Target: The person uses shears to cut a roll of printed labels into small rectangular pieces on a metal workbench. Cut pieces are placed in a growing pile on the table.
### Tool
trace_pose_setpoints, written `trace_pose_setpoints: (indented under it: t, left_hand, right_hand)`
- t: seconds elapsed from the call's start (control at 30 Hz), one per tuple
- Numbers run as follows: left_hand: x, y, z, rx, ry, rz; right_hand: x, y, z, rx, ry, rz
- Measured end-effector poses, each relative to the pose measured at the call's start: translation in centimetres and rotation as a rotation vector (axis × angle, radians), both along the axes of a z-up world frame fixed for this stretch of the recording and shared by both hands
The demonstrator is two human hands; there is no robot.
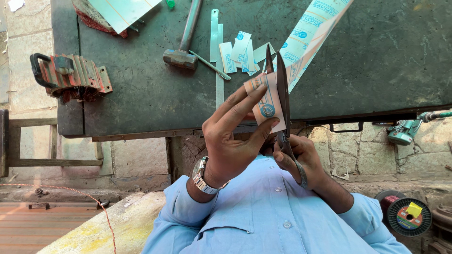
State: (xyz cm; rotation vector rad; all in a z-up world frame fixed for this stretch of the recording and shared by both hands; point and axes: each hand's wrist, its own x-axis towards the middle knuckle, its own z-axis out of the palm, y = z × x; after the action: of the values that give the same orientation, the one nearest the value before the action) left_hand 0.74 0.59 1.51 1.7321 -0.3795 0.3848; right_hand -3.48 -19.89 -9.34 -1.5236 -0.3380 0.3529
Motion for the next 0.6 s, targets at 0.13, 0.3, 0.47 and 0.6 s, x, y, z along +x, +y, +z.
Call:
trace_pose_setpoints:
  t: [0.13,0.3,0.47,0.6]
  left_hand:
    - [0.2,0.1,0.2,0.025,-0.005,0.054]
    - [-0.5,-0.4,0.4,0.018,0.099,-0.011]
    - [-0.5,-0.4,0.5,-0.005,0.123,-0.05]
    - [-0.7,-0.5,0.5,-0.024,0.159,-0.057]
  right_hand:
    - [-0.2,-0.1,0.0,-0.082,-0.078,-0.013]
    - [-0.4,0.0,0.2,-0.023,-0.014,-0.06]
    - [-0.5,0.1,0.0,0.008,0.041,-0.076]
    - [-0.7,0.3,-0.3,0.051,0.039,-0.072]
